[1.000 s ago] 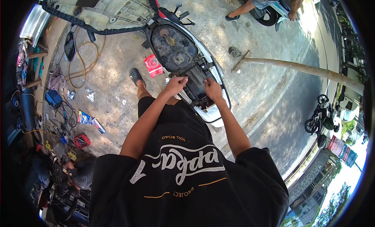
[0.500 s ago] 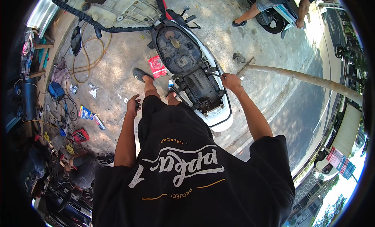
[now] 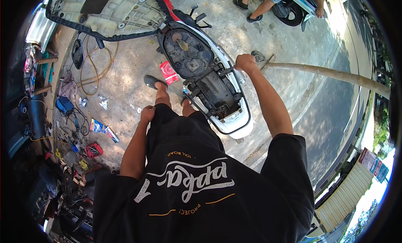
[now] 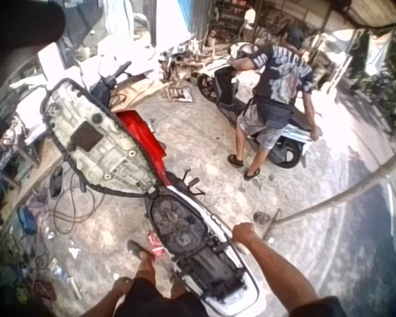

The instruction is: Removing the seat and using a wrench to work on the internal frame and components of a motorcycle.

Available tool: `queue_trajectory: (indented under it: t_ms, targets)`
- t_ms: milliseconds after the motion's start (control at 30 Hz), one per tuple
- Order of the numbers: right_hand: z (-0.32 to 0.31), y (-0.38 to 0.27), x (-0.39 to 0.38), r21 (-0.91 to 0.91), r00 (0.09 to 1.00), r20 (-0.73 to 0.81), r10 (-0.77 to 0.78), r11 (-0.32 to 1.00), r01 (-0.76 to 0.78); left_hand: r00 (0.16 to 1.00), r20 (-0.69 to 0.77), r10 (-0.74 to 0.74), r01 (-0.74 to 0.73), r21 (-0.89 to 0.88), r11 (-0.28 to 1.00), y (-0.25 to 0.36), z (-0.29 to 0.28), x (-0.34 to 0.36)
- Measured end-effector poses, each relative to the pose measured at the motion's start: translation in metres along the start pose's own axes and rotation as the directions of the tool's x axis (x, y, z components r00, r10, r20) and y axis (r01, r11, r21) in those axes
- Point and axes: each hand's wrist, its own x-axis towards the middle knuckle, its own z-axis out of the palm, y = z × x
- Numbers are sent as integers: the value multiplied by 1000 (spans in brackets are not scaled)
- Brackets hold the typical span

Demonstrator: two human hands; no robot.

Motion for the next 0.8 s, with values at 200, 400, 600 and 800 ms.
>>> queue_trajectory:
  t_ms: [200, 400, 600, 800]
  targets:
    - [-28, -82, 55, -318, 996, -77, -48, 948, 22, 999, 28, 46, -35, -308, 951, 61, -6, 6]
    - [-9, -199, 27, -842, 981, 129, -145, 506, 186, 986, 82, 146, -111, -326, 939, 44, 24, -1]
    - [22, -174, -30, -407, 952, -205, -226, 904, 127, 969, 247, -28, 179, -615, 768, 68, -10, -8]
    - [48, -54, -104, 396, 935, -338, 108, 917, 38, 962, 268, -41, 205, -620, 758, 73, -20, -4]
